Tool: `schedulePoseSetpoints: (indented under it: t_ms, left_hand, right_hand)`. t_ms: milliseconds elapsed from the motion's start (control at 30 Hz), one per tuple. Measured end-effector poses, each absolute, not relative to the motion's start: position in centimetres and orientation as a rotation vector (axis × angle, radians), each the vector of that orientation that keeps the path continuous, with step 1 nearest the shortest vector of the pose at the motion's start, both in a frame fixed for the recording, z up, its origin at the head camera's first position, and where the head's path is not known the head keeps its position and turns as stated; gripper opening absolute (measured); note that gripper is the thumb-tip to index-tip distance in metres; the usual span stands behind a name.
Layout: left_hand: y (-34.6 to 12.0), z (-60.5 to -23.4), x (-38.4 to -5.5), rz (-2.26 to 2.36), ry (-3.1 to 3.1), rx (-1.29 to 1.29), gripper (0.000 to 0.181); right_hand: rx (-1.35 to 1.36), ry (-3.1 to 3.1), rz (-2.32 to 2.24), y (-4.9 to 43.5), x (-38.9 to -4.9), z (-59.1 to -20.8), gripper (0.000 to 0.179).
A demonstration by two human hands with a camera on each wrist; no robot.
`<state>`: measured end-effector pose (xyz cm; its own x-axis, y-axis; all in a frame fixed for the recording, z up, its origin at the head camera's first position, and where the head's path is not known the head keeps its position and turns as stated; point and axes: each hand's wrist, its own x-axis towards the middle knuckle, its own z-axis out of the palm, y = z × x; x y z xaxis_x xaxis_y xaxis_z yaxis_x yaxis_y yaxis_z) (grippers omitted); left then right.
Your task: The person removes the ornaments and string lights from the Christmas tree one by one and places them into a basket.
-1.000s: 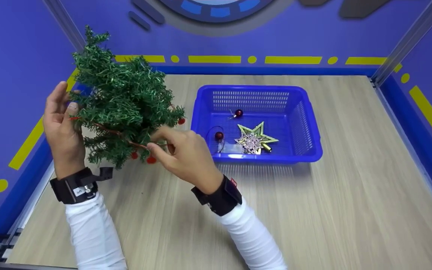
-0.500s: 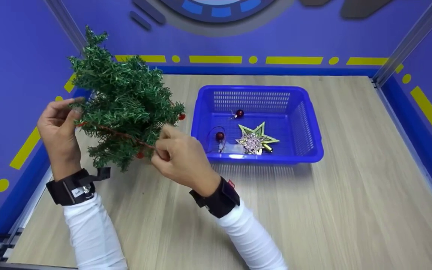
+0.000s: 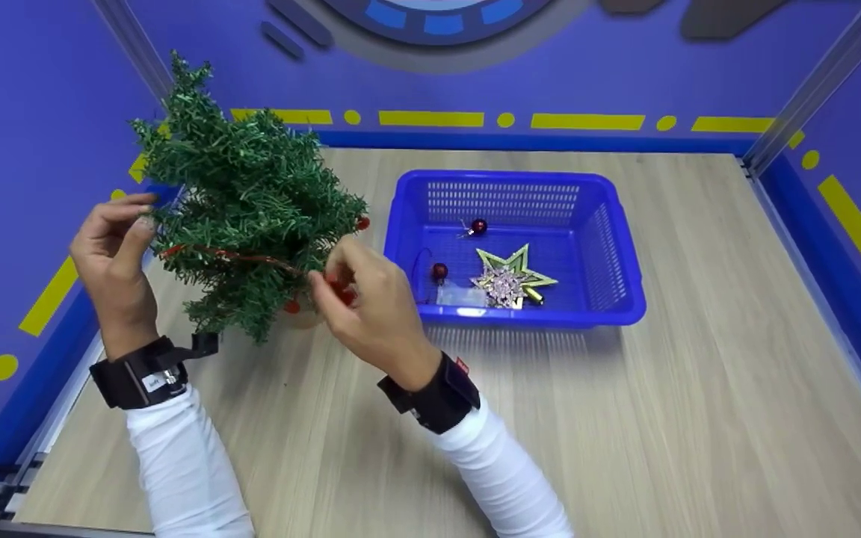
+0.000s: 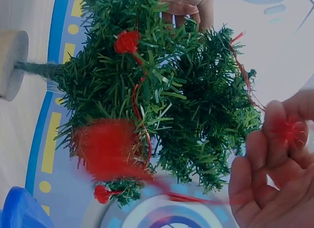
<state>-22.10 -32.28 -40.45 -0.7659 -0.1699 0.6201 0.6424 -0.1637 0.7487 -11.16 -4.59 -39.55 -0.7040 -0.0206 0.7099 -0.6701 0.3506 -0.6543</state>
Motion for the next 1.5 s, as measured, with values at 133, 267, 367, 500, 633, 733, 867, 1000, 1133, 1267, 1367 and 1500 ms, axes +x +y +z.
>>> schedulePoseSetpoints:
  t_ms: [133, 267, 367, 500, 633, 733, 867, 1000, 1133, 1267, 1367, 1500]
  left_hand:
    - [-32.4, -40.6, -22.1, -1.920, -1.541, -0.561, 0.017]
    - [-32.4, -40.9, -22.1, -1.893, -1.508, -0.618, 0.019]
    - [-32.4, -41.0, -22.2, -1.906, -1.483, -0.674, 0.020]
    - [-32.4, -41.0, -22.2, -1.933, -1.448, -0.721, 0.025]
    - [-32.4, -41.1, -22.2, -1.946, -1.441, -0.759, 0.030]
    - [-32.4, -41.1, -22.1, -1.953, -1.447, -0.795, 0.033]
    - [-32.3, -41.1, -22.1, -1.959, -1.446, -0.821, 0.035]
    - [-32.2, -41.1, -22.0, -1.967, -1.446, -0.823, 0.034]
    - [-32.1, -41.1, -22.0, -1.971, -1.454, -0.821, 0.034]
    - [-32.1, -40.9, -22.0, -1.959, -1.467, -0.813, 0.035]
    - [-32.1, -40.7, -22.1, -1.947, -1.477, -0.791, 0.036]
    - [-32.1, -40.7, -22.2, -1.934, -1.499, -0.730, 0.033]
  right_hand:
    - [0.591, -2.032, 1.425, -4.2, -11.3, -39.3, 0.009]
    - [0.598, -2.141, 1.341, -3.4, -11.5, -39.2, 0.020]
    - [0.578, -2.235, 1.295, -2.7, -11.4, -39.0, 0.017]
    - [0.600, -2.315, 1.263, -2.3, -11.0, -38.7, 0.010]
    - [0.692, -2.298, 1.239, -2.3, -10.6, -38.4, 0.008]
    - [0.759, -2.242, 1.240, -2.6, -10.3, -38.4, 0.003]
    - [0.797, -2.139, 1.258, -3.2, -10.1, -38.4, 0.006]
    - [0.809, -2.088, 1.271, -4.6, -10.0, -38.8, 0.005]
    - [0.844, -2.108, 1.265, -6.0, -9.9, -39.4, 0.008]
    - [0.888, -2.123, 1.278, -6.8, -9.7, -39.8, 0.011]
    - [0.917, -2.125, 1.290, -7.2, -9.6, -40.0, 0.011]
    - [0.974, -2.116, 1.274, -7.9, -9.5, -40.2, 0.010]
